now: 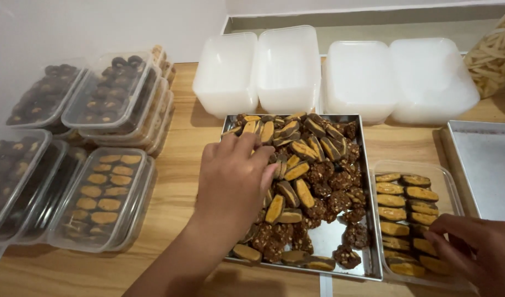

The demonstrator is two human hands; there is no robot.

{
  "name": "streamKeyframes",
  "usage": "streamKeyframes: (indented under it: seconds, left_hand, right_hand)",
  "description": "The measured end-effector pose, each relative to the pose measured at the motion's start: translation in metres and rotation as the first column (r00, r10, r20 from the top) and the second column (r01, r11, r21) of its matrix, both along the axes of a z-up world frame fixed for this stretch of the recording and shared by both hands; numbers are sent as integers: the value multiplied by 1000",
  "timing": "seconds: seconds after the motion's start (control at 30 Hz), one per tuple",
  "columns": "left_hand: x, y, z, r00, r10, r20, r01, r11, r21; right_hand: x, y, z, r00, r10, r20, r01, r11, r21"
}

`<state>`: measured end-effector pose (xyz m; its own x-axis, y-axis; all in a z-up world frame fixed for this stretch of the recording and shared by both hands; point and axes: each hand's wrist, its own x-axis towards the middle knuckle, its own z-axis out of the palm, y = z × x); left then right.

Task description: A person is seen neatly arranging chocolate-coated cookies from a large metal tray into a smaller plastic container, placing them in organized rows.

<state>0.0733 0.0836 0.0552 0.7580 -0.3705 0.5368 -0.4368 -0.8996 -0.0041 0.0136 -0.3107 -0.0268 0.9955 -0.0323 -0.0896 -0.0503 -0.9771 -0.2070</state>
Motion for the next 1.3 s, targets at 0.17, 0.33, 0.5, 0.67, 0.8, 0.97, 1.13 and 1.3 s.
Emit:
streamKeyframes:
  seconds: [0.17,0.33,0.5,0.67,0.8,0.97,1.13,1.3]
  left_hand:
    - [5,0,-6,994,57,-93,-56,998,10]
    - [10,0,-12,990,98,-103,-95,995,39]
    - [12,1,-14,995,83,-47,-82,996,35]
    - [10,1,-9,991,22,129,-28,999,47]
    - [-5,-12,11,965,-177,193,205,969,-137]
    - [-40,-43,13,834,-552,1,404,609,-683]
    - [-59,-61,-1,695,-717,-53,348,400,-848]
    - [-60,-69,-8,640,-761,105,576,385,-721]
  right_hand:
    - [0,9,9,998,-51,-42,49,998,-42]
    - [1,5,4,998,-50,-34,49,998,-47]
    - [0,8,5,996,-64,-65,59,994,-88]
    - [-4,15,16,999,-4,53,7,998,-59]
    - [-1,13,24,832,296,469,-352,935,35]
    - [-24,39,57,690,384,613,-476,879,-14]
    - [-35,52,73,576,464,673,-607,794,-28]
    - [-31,61,88,553,514,656,-726,683,77]
